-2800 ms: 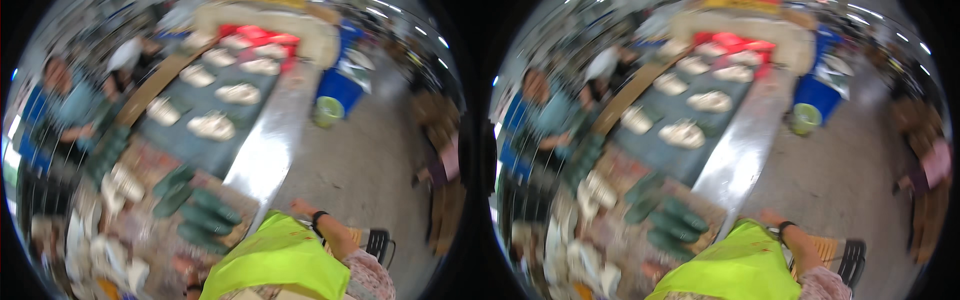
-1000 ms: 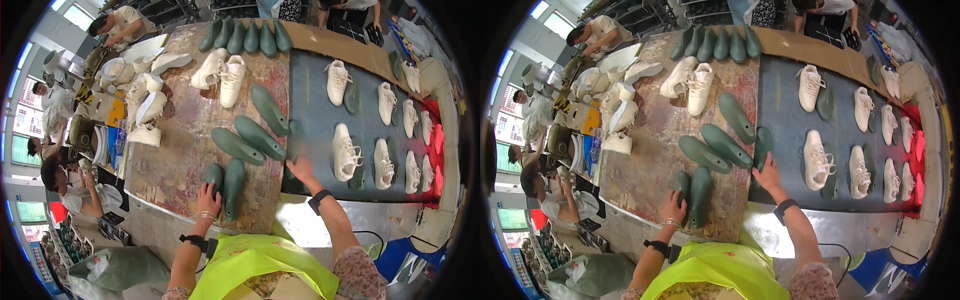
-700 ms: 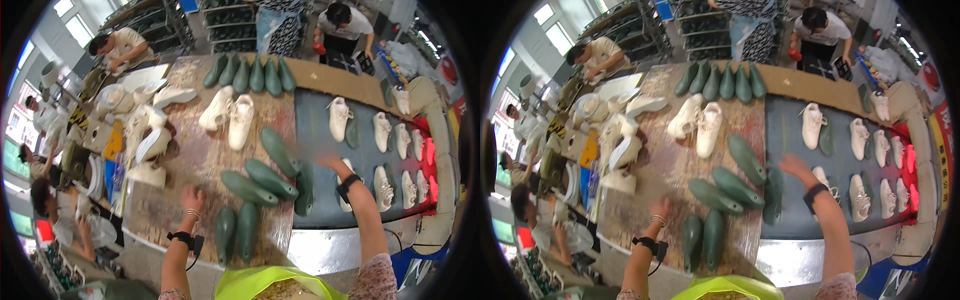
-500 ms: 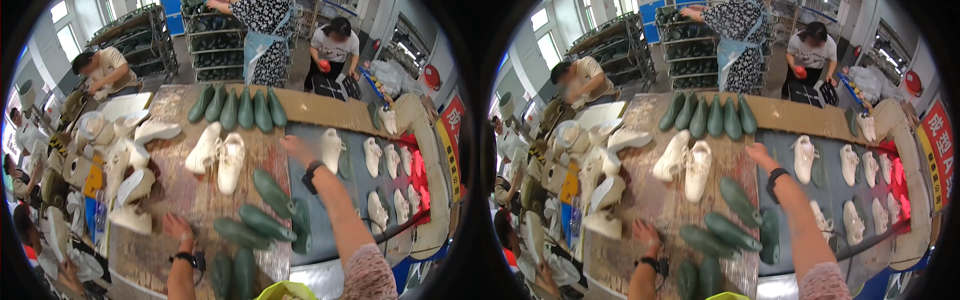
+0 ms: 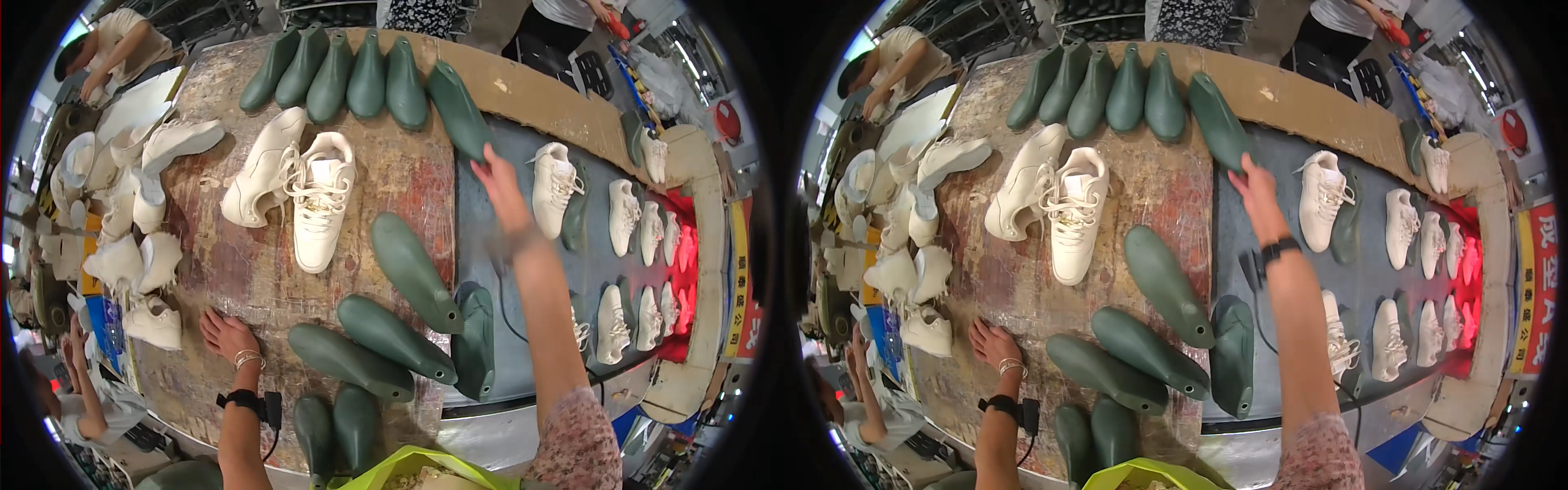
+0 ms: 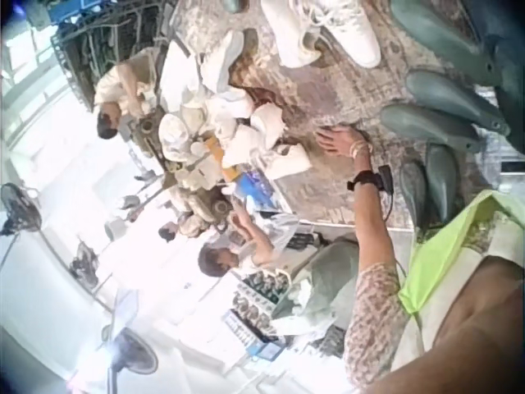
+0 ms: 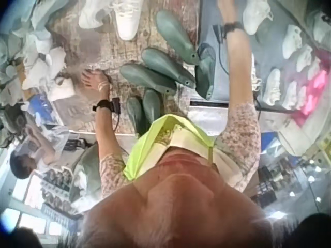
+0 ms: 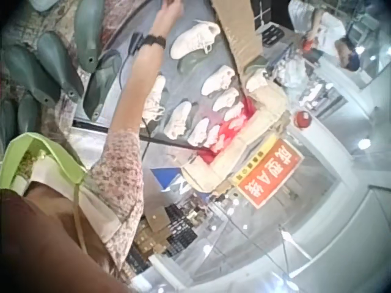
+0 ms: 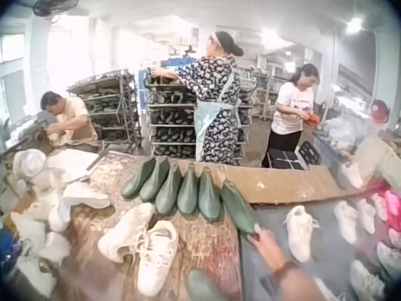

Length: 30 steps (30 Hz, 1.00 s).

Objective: Sorting shoes and shoe lasts and placing them onto a conveyor belt in a manufacturing facility.

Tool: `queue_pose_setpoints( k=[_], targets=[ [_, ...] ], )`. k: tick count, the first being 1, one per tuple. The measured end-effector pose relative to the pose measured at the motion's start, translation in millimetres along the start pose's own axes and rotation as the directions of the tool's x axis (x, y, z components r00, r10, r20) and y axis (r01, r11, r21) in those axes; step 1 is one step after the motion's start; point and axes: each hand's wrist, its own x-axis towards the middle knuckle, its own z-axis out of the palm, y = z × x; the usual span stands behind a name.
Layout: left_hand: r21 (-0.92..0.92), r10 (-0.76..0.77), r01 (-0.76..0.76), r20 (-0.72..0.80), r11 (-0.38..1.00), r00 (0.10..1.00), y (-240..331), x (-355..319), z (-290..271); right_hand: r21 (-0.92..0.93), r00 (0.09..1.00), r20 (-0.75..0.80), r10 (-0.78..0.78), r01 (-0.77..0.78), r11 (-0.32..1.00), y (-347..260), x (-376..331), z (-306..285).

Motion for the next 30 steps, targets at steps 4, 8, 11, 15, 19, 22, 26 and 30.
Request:
queue_pose_setpoints(
  k=[4, 8, 11, 15, 19, 22, 26, 30],
  targets=[
    [-0.003, 0.001, -0.001, -0.012, 1.000, 1.000, 2.0, -3.0, 5.3, -0.091, 0.991, 0.079, 0.109, -0.102, 0.991, 15.0, -42.1, -87.5],
    [-0.064, -0.027, 0.027, 0.005, 0.998, 1.000, 9.0, -5.2, -1.7, -0.237, 0.986, -0.009, 0.166, -0.164, 0.958, 28.1, -51.1, -108.0],
    [-0.097, -0.021, 0.022, 0.010, 0.995, 1.000, 4.8, -5.3, -7.6, -0.019, 0.972, -0.067, 0.223, -0.225, 0.974, 25.8, -47.5, -98.9],
    [-0.060, -0.016, 0.017, 0.010, 0.998, 1.000, 0.6, -7.9, -8.5, -0.405, 0.956, -0.254, 0.148, -0.244, 0.881, 18.9, -69.0, -96.4],
    [-0.158, 0.009, 0.001, 0.059, 0.987, 0.998, 25.6, -9.4, -10.7, -0.874, 0.997, -0.071, -0.044, -0.040, 0.484, -16.3, -79.5, -114.2],
    [-0.083, -0.039, 0.038, -0.010, 0.996, 0.999, -18.6, 0.1, -6.0, -0.972, 0.966, 0.235, 0.107, 0.236, 0.004, -8.6, -113.6, -18.5],
    [-0.118, -0.032, 0.036, 0.036, 0.992, 0.999, 3.7, -2.9, -10.7, -0.853, 0.859, 0.508, -0.067, 0.512, 0.104, 1.3, -145.3, 105.7],
    [-0.075, -0.057, 0.058, 0.011, 0.996, 0.998, -23.2, 3.9, -14.6, -0.783, 0.931, 0.359, 0.063, 0.263, 0.564, 125.6, -174.3, 225.1]
  ],
)
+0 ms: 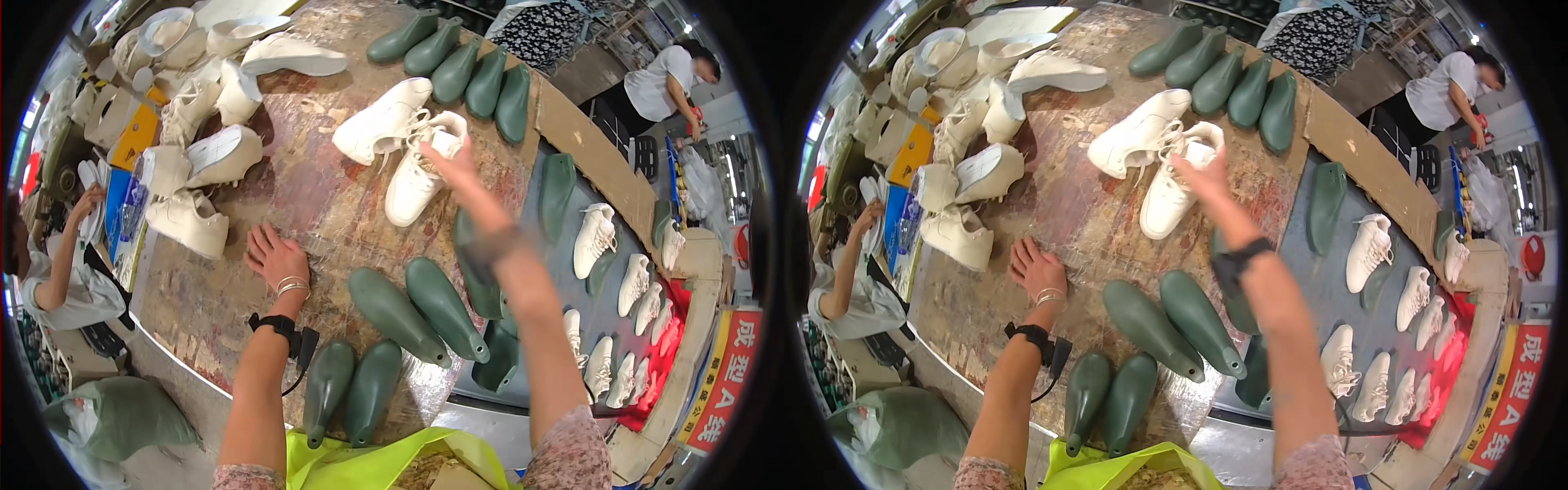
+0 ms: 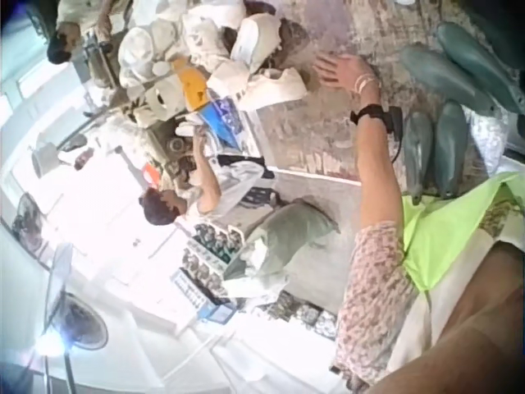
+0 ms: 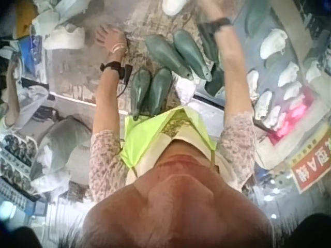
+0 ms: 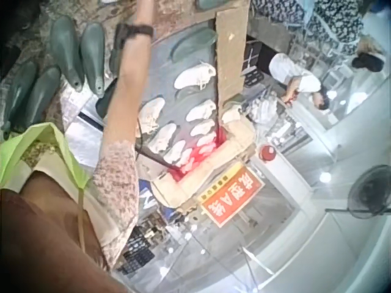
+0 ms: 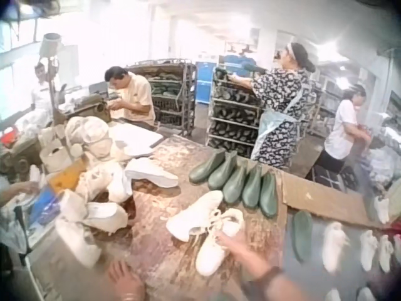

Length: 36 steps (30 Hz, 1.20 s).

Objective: Sorting shoes and shoe lasts and placing them onto a conveyor belt in a manufacturing facility.

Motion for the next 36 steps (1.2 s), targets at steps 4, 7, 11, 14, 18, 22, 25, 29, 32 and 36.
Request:
queue_pose_setpoints(
  k=[4, 7, 11, 14, 18, 22, 25, 29, 32, 36],
  targets=[
    [-0.067, 0.028, -0.025, 0.036, 0.997, 0.999, 37.6, -16.0, 18.6, -0.071, 0.907, -0.378, -0.186, 0.172, 0.982, 5.4, 0.1, 1.5],
    [0.011, 0.009, -0.010, 0.030, 1.000, 1.000, 19.2, -8.2, 16.9, 0.402, 0.986, -0.127, -0.107, 0.150, 0.903, 2.1, -18.2, -21.4],
    [0.041, 0.027, -0.027, 0.015, 0.999, 1.000, 17.4, -5.6, 10.7, 0.514, 0.982, -0.055, -0.178, 0.181, 0.839, -13.8, -42.3, -141.9],
    [0.088, 0.020, -0.026, 0.058, 0.996, 0.998, 25.9, -9.5, 13.8, 0.194, 0.949, -0.216, -0.231, 0.274, 0.942, 8.4, -14.5, -233.9],
    [0.070, 0.049, -0.052, 0.041, 0.996, 0.998, 27.1, -11.8, 17.5, 0.042, 0.907, -0.397, -0.137, 0.168, 0.985, 74.1, 42.7, -287.8],
    [0.079, 0.057, -0.059, 0.029, 0.995, 0.998, 34.4, -14.0, 16.3, -0.009, 0.882, -0.464, -0.077, 0.082, 0.997, 117.0, 72.0, -291.7],
    [0.076, 0.056, -0.055, -0.007, 0.996, 0.998, 26.2, -8.2, 18.1, -0.108, 0.869, -0.489, -0.080, 0.031, 0.994, 111.9, 73.8, -281.6],
    [0.088, 0.043, -0.042, -0.013, 0.995, 0.999, 18.7, -5.1, 13.8, -0.593, 0.718, -0.562, -0.411, -0.003, 0.805, 119.0, 65.2, -309.8],
    [0.078, 0.048, -0.048, 0.002, 0.996, 0.999, 26.1, -11.1, 16.5, -0.739, 0.647, -0.507, -0.569, 0.013, 0.674, 171.6, 50.8, -349.6],
    [0.090, 0.056, -0.055, -0.016, 0.994, 0.998, 15.8, -9.6, 22.7, -0.377, 0.867, -0.498, 0.033, -0.251, 0.891, 203.8, 51.4, -305.0]
  ],
)
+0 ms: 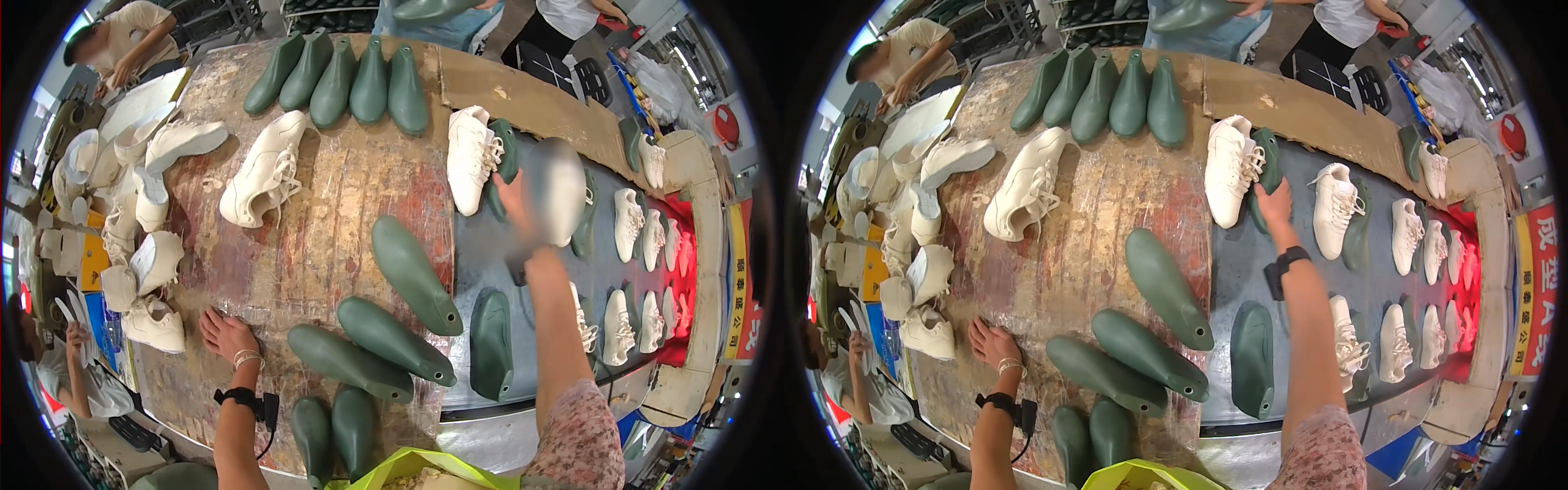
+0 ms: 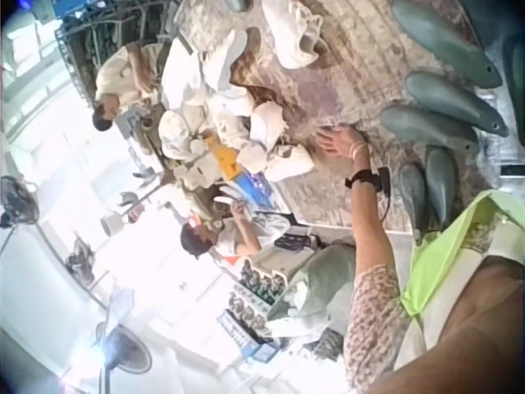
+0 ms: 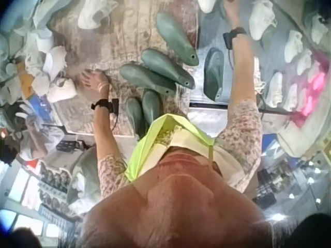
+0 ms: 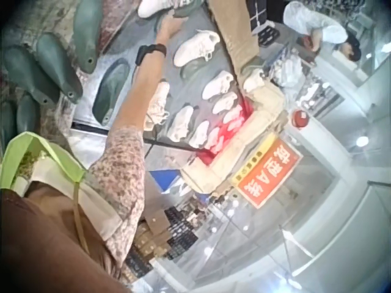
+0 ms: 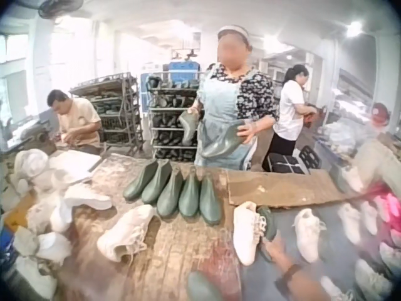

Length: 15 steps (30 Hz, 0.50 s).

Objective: Sorting shoes and shoe lasts and placing them onto a conveyor belt in a manufacturing facility.

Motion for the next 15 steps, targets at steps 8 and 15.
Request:
queue_pose_setpoints(
  k=[8, 15],
  targets=[
    [-0.017, 0.045, -0.046, -0.041, 0.999, 0.998, 6.0, 1.9, 6.7, 0.001, 0.991, -0.132, 0.015, -0.015, 1.000, -14.9, -22.7, -28.2],
    [0.052, 0.020, -0.015, -0.093, 0.999, 0.995, 5.7, 1.9, 6.4, 0.289, 0.775, 0.344, -0.530, 0.450, 0.845, -83.0, -279.5, -28.1]
  ],
)
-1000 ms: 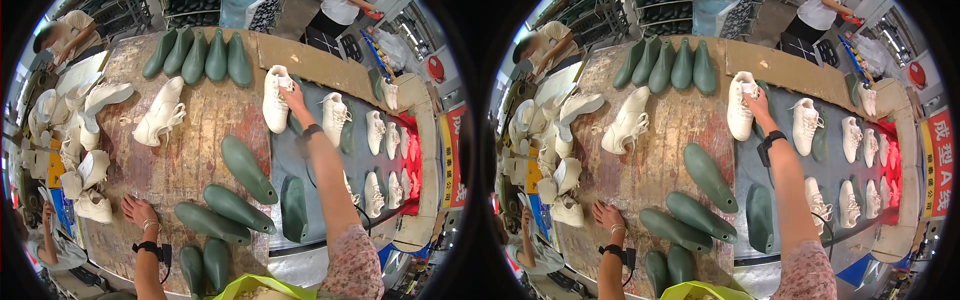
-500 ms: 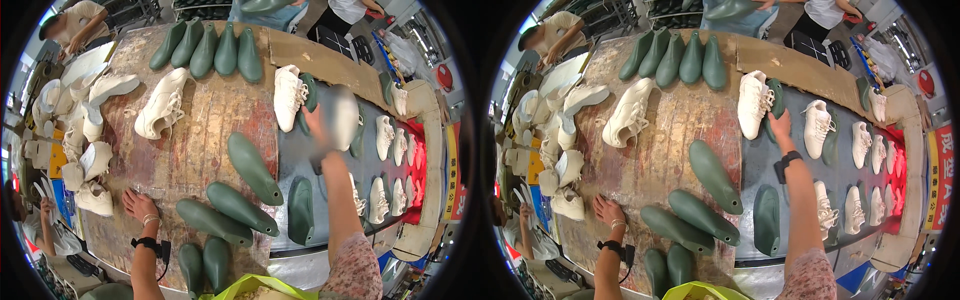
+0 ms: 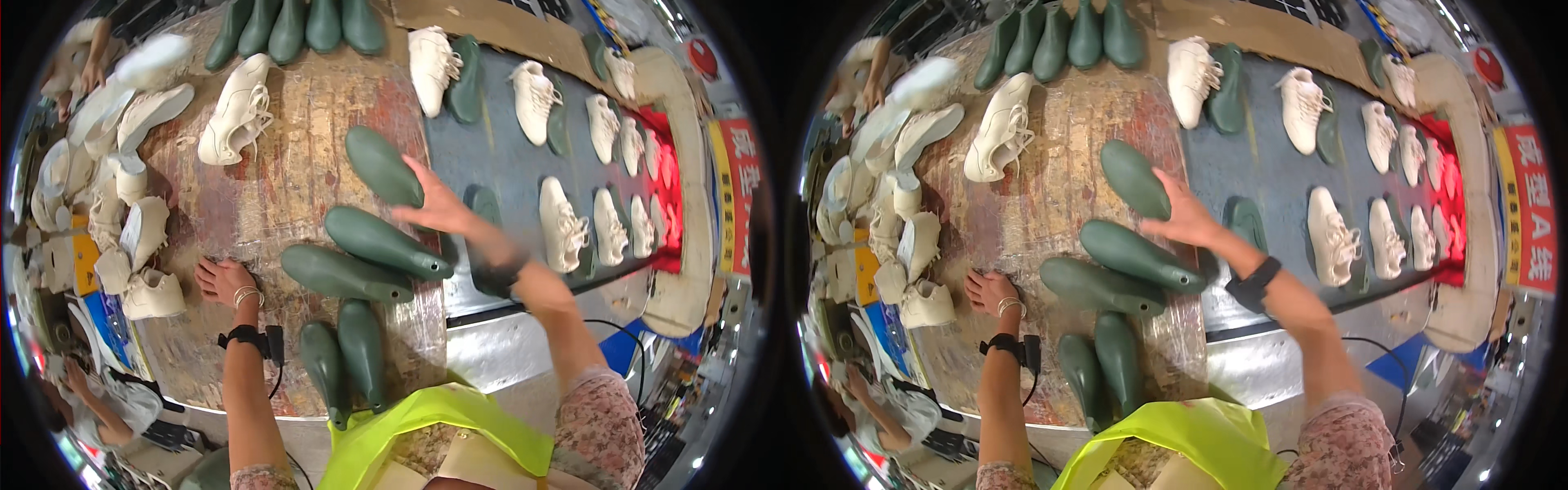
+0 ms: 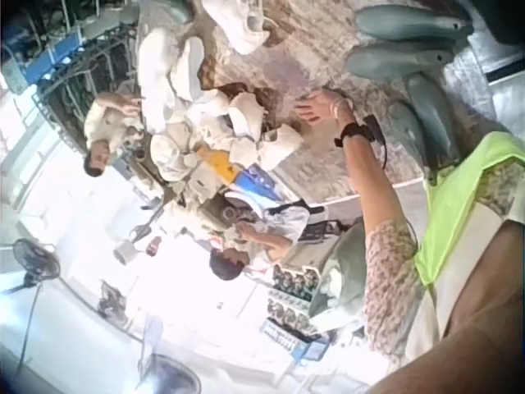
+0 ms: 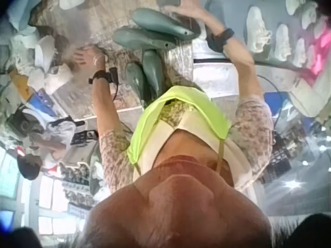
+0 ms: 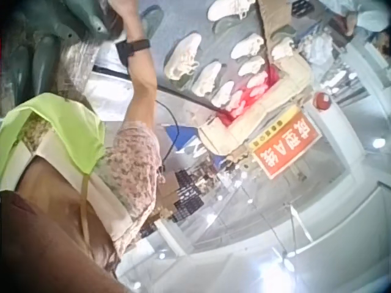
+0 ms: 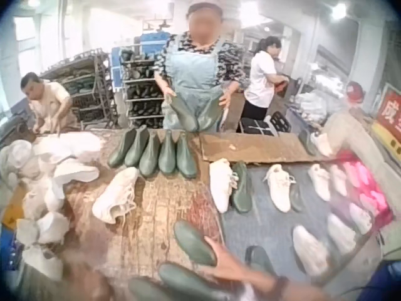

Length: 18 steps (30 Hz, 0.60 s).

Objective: Sorting shoes and shoe lasts and placing them onto a conveyor belt in a manufacturing facility.

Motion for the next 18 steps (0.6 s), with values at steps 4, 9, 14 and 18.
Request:
queue_pose_setpoints(
  k=[4, 9, 14, 18],
  targets=[
    [0.007, 0.018, -0.018, -0.073, 1.000, 0.997, 8.0, 0.4, 8.7, -0.079, 0.973, -0.231, -0.020, 0.002, 0.997, 8.9, -2.0, 6.1],
    [-0.061, -0.005, 0.002, -0.034, 0.998, 0.999, 4.4, 1.8, -2.0, -0.380, 0.992, -0.124, -0.040, -0.010, 0.925, -9.8, -5.6, 8.2],
    [-0.182, -0.036, 0.045, 0.055, 0.982, 0.998, 2.4, 3.3, -15.1, -0.577, 0.970, -0.045, -0.241, 0.171, 0.799, -112.2, 71.3, 54.5],
    [-0.290, -0.065, 0.122, 0.198, 0.949, 0.978, -2.1, 4.0, -28.4, 0.281, 0.903, 0.429, -0.038, -0.094, 0.955, -228.1, 125.2, 176.3]
  ],
)
